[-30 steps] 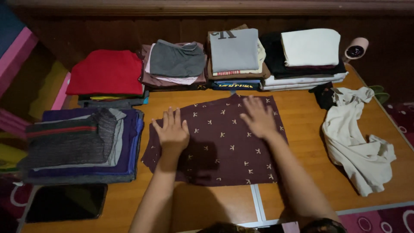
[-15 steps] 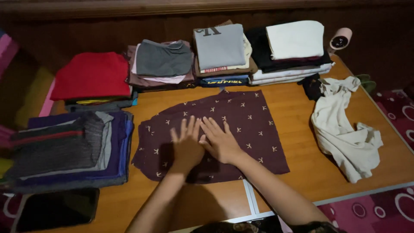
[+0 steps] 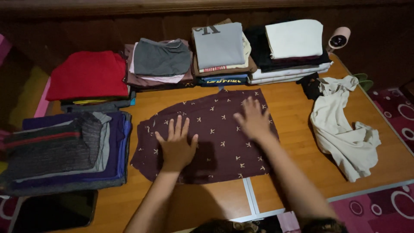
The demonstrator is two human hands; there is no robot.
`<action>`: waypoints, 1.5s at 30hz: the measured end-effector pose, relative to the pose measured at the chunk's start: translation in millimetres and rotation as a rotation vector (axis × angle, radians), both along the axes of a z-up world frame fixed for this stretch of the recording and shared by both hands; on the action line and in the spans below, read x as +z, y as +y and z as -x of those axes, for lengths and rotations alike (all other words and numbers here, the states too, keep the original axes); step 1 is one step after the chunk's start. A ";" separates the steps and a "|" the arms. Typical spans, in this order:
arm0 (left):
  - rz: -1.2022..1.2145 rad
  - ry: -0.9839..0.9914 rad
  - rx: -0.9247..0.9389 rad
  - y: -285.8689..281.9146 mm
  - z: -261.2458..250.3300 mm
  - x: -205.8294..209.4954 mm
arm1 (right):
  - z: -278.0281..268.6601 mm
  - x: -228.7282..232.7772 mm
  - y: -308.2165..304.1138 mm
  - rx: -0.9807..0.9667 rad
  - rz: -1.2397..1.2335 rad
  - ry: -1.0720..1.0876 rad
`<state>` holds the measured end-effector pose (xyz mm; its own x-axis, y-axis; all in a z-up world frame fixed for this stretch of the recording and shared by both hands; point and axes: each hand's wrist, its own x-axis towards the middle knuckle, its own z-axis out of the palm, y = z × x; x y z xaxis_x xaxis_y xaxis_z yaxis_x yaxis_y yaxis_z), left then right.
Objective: Folding various pieces of laundry on a table.
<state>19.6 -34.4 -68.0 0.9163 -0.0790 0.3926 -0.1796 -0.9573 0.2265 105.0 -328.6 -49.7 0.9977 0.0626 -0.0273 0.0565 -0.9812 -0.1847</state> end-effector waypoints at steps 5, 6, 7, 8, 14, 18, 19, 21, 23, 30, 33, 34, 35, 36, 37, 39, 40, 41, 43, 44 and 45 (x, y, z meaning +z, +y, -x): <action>0.005 0.024 0.013 0.1 -0.8 -1.3 | 93.2 29.5 116.9 0.351 0.125 0.002; 0.003 0.023 0.013 1.5 -2.3 -4.7 | 105.2 15.5 130.2 0.492 0.050 -0.035; -0.001 0.023 0.012 1.4 -2.4 -1.4 | 106.6 18.8 121.3 0.491 0.047 -0.036; 0.010 0.029 0.010 1.6 -2.6 1.9 | 107.8 22.0 112.7 0.479 -0.019 -0.050; 0.021 0.067 0.002 3.8 0.7 6.0 | 93.1 18.5 12.1 0.223 0.057 -0.044; 0.022 0.125 0.019 -0.3 3.9 18.5 | 80.5 -8.2 -62.0 -0.026 0.092 -0.036; 0.021 0.127 0.020 -4.3 -6.5 3.0 | 79.8 -12.5 -64.9 -0.026 0.090 -0.034; -0.152 0.006 0.067 -10.8 -27.4 -27.2 | 76.7 -20.2 -69.3 -0.029 0.112 -0.044; -0.048 0.118 0.026 -44.9 -5.1 30.1 | 78.6 -18.4 -67.9 -0.035 0.097 -0.046; 0.098 0.083 -0.455 -108.6 17.4 3.9 | 80.5 -11.3 -64.5 -0.072 0.041 -0.025; 0.029 0.283 -0.472 -81.6 18.1 25.3 | 80.2 -12.5 -65.9 -0.076 0.037 -0.025; 0.030 0.287 -0.468 -63.5 18.1 24.2 | 80.9 -12.6 -65.4 -0.072 0.036 -0.021; 0.005 0.253 -0.408 -45.8 16.1 23.4 | 80.1 -12.0 -65.5 -0.064 0.038 -0.024; -0.021 0.219 -0.348 -28.1 14.2 22.5 | 79.4 -11.4 -65.5 -0.057 0.040 -0.028; -0.023 0.219 -0.349 -11.4 13.9 15.8 | 79.1 -9.9 -65.1 -0.058 0.038 -0.028; -0.080 0.098 -0.194 22.6 13.9 2.0 | 80.2 -7.7 -63.7 -0.061 0.053 0.000; -0.083 0.100 -0.197 30.7 12.7 1.8 | 79.6 -8.4 -63.4 -0.064 0.050 0.001; -0.088 0.079 -0.188 38.5 12.8 1.0 | 79.5 -9.1 -63.3 -0.055 0.063 -0.020; -0.094 0.059 -0.178 49.2 16.8 9.2 | 85.7 -2.2 -56.1 -0.046 0.074 -0.040; -0.084 0.047 -0.195 51.9 20.6 18.4 | 91.7 5.6 -49.0 0.014 0.145 -0.149; -0.073 0.030 -0.211 53.5 21.9 28.0 | 94.7 15.0 -43.1 0.076 0.217 -0.263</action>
<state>-2.3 19.1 -40.1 0.8876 -0.2971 0.3519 -0.3717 -0.9133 0.1663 10.3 -371.7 -34.7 0.9650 0.1580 0.2095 0.1489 -0.9871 0.0585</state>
